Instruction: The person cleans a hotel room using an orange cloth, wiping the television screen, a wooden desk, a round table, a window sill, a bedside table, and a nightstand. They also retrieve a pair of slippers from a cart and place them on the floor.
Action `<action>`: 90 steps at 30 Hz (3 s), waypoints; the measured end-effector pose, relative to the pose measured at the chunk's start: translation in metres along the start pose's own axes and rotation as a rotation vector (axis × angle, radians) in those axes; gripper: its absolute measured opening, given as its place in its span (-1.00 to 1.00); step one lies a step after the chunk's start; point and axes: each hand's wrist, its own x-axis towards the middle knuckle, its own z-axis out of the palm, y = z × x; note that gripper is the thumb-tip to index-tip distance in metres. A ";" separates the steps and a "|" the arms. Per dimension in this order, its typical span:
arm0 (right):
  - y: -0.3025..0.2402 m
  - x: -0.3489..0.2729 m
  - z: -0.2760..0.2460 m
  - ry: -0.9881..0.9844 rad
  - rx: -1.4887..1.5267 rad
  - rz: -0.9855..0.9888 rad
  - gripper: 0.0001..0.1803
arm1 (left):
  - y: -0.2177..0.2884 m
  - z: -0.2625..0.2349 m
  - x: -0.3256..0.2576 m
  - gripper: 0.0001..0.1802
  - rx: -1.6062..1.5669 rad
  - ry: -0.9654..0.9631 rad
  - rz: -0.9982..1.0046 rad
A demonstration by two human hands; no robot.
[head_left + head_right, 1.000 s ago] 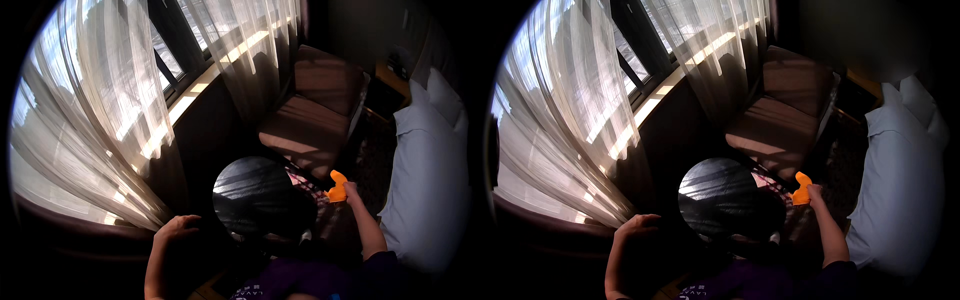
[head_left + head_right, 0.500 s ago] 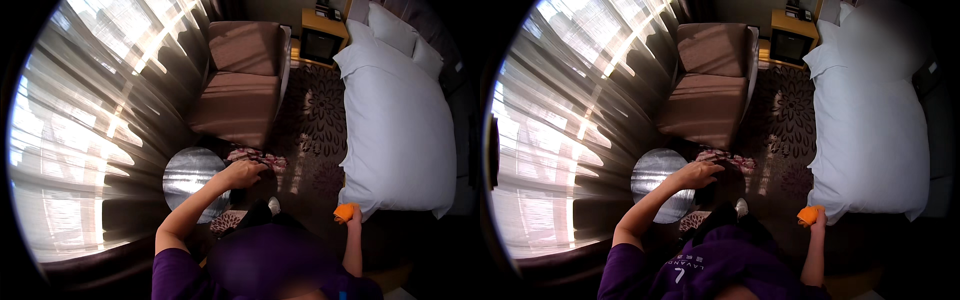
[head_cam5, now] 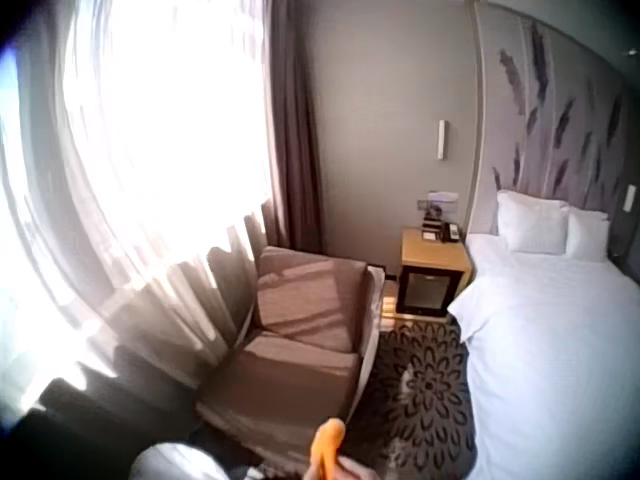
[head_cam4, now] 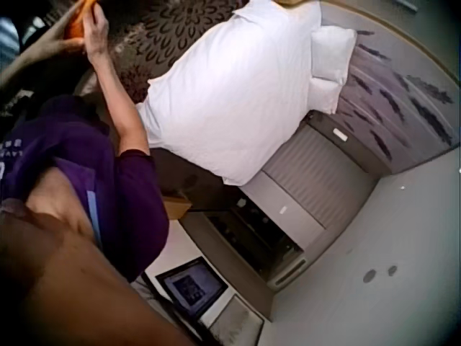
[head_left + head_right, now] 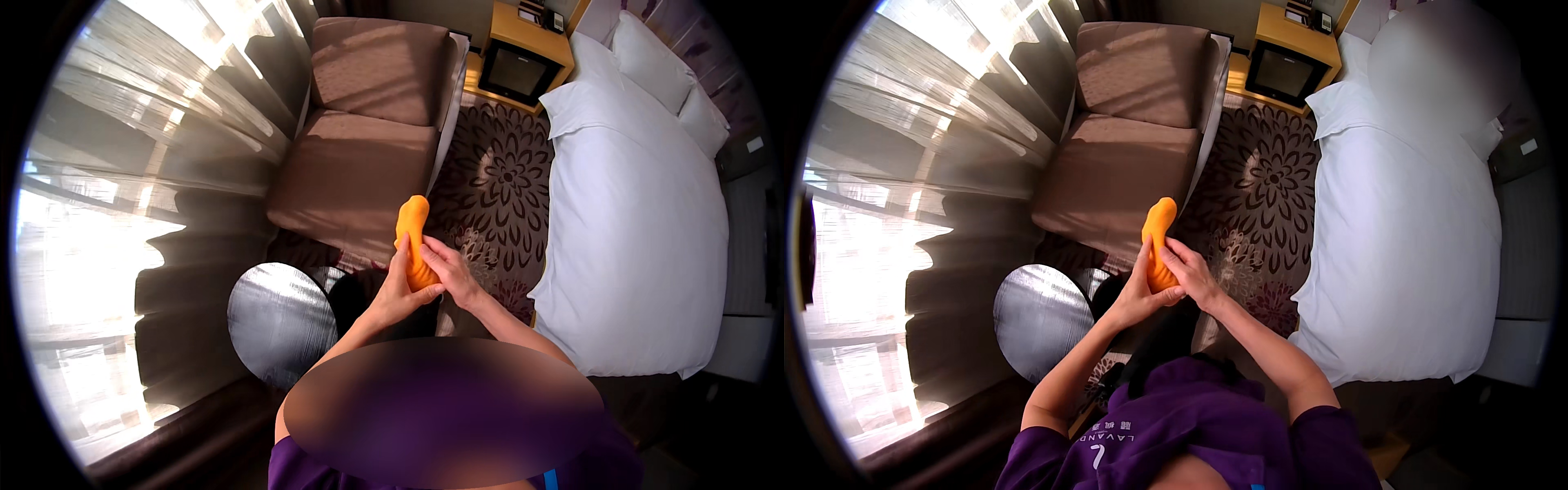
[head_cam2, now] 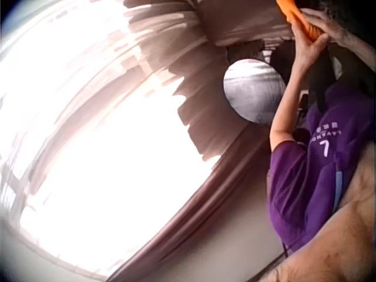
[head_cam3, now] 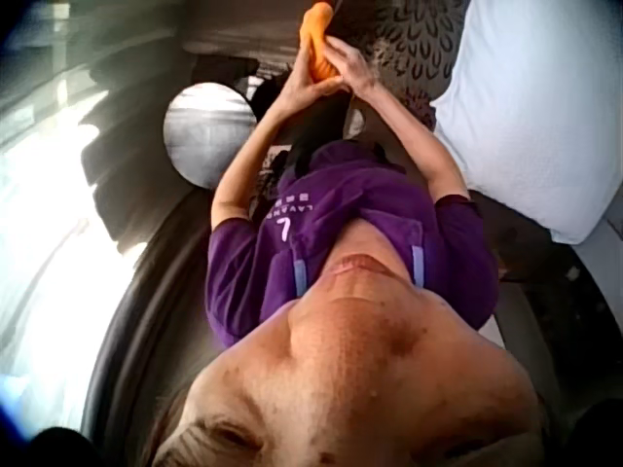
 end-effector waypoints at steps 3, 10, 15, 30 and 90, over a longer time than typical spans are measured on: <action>-0.010 0.062 0.006 -0.135 -0.195 0.069 -0.38 | 0.002 -0.031 0.038 0.17 -0.180 0.226 -0.128; -0.079 0.152 -0.056 -0.293 -0.458 0.037 -0.49 | 0.012 -0.067 0.137 -0.40 -0.662 0.395 -0.522; -0.125 0.199 -0.163 -0.086 -0.654 0.045 -0.66 | 0.013 -0.049 0.233 -0.32 -0.554 0.357 -0.506; -0.238 0.493 -0.274 -0.648 -1.107 -0.185 -0.66 | -0.013 -0.118 0.423 -0.65 -0.947 1.028 -0.362; -0.221 1.031 -0.176 -0.563 -1.537 -0.029 0.44 | -0.046 -0.630 0.900 -0.67 -0.173 1.773 -0.175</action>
